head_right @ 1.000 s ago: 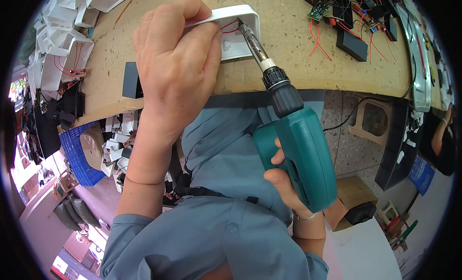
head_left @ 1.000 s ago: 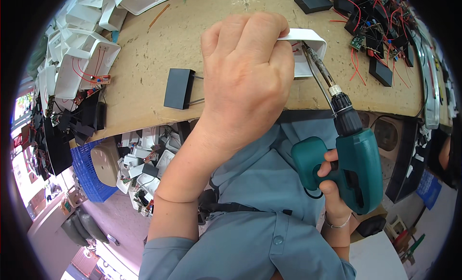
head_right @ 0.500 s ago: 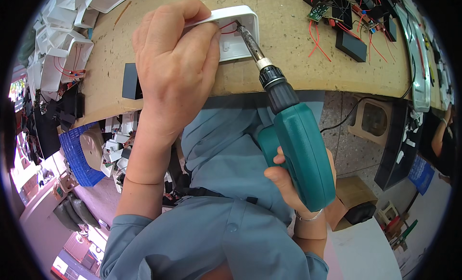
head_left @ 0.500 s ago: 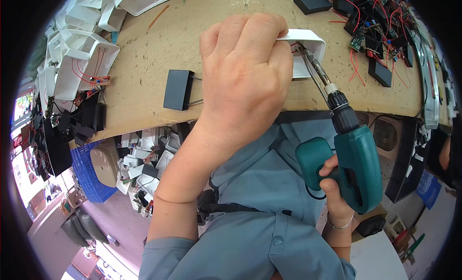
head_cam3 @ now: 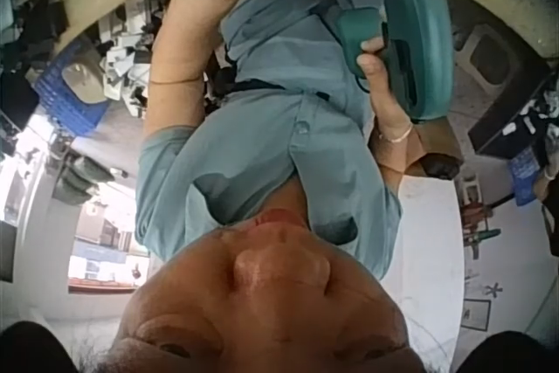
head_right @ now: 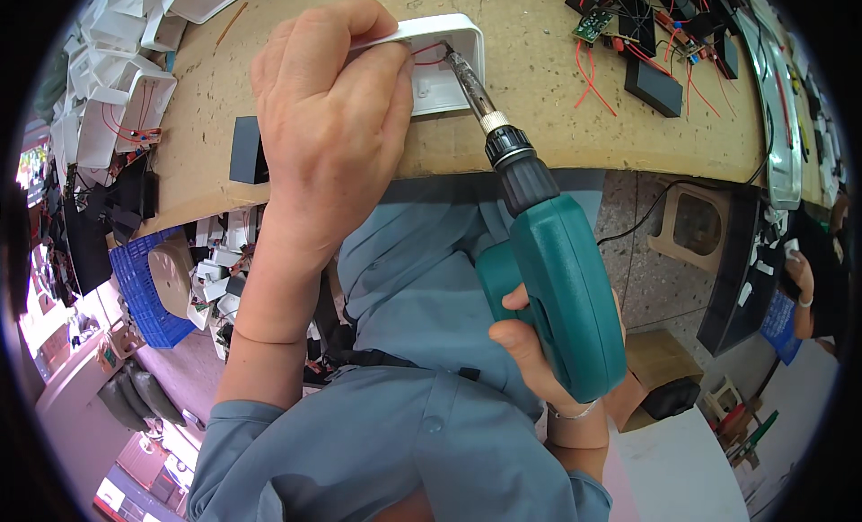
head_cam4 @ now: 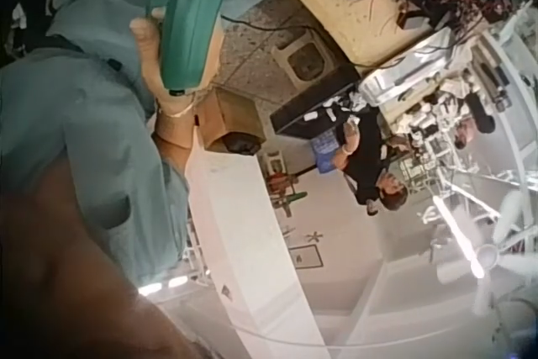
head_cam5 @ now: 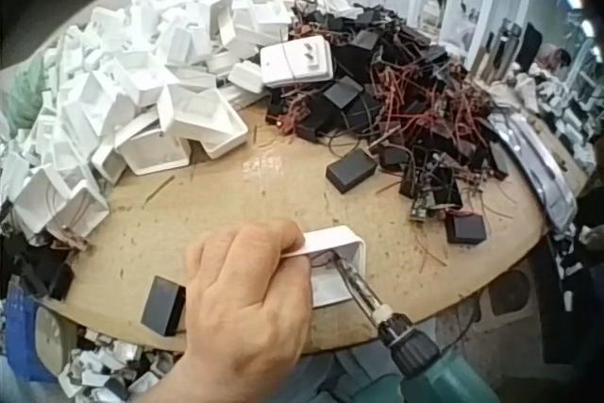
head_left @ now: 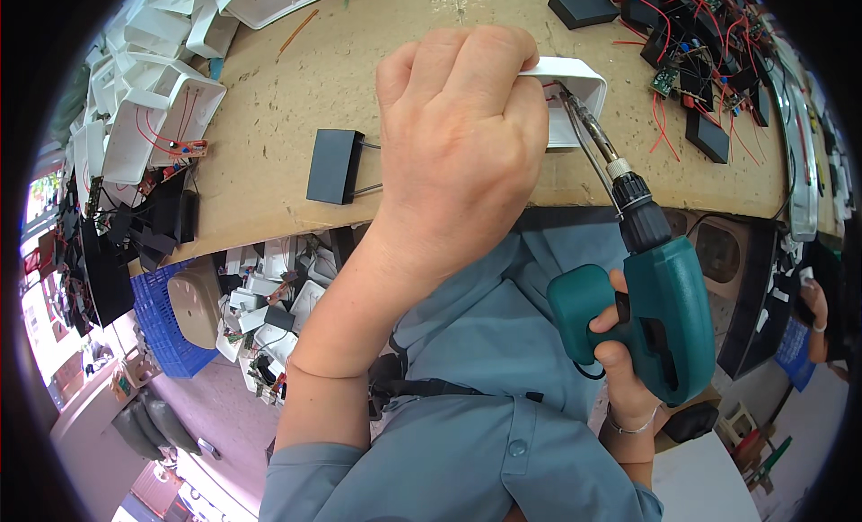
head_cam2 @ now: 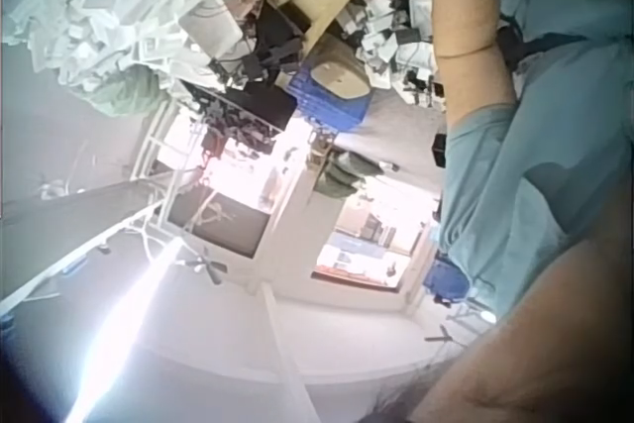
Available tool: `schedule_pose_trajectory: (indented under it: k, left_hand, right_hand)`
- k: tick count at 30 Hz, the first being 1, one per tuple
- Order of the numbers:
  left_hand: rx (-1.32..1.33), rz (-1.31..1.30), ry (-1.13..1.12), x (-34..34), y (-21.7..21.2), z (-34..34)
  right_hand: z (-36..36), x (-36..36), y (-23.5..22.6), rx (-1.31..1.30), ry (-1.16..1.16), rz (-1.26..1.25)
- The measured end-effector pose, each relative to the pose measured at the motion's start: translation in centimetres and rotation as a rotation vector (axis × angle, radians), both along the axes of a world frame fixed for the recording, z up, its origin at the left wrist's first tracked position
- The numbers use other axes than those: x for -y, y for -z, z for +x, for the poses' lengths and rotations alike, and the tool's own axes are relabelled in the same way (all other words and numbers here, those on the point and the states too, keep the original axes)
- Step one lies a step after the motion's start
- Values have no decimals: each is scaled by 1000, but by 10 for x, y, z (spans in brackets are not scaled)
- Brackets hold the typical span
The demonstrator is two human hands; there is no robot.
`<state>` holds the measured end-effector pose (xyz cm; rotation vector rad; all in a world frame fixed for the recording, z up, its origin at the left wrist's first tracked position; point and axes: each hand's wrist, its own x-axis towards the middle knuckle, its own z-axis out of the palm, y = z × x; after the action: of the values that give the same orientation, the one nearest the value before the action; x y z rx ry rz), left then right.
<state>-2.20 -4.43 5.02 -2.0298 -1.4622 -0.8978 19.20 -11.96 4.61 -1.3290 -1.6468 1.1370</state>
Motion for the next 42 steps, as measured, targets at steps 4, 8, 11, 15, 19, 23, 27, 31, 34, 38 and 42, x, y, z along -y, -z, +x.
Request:
schedule_pose_trajectory:
  k: [4,8,11,15,19,23,27,31,34,38,42]
  left_hand:
    - [-19,30,-6,0,0,-1]
    - [-14,26,-12,0,1,0]
    - [-13,3,-13,0,0,1]
    - [-2,26,1,-1,0,-1]
    - [-20,57,-8,0,0,0]
    - [-8,48,-2,1,0,-1]
    - [-13,8,-8,0,0,0]
    - [-27,67,0,0,1,-2]
    - [-25,1,-17,0,1,-1]
    - [30,-5,1,0,2,-1]
    - [4,-39,-1,-3,4,-3]
  right_hand:
    - [-2,4,1,-120,20,-85]
    - [0,6,0,-141,6,-133]
    - [2,9,0,-153,-2,-157]
    - [11,10,7,-103,-59,-146]
    - [9,7,7,-113,-51,-132]
    - [7,7,5,-101,-47,-166]
    - [7,5,6,-94,-42,-185]
    - [7,7,6,-106,-36,-172]
    - [7,10,5,-99,-45,-149]
    - [10,16,3,-85,-50,-162]
    - [16,22,5,-120,-30,-112]
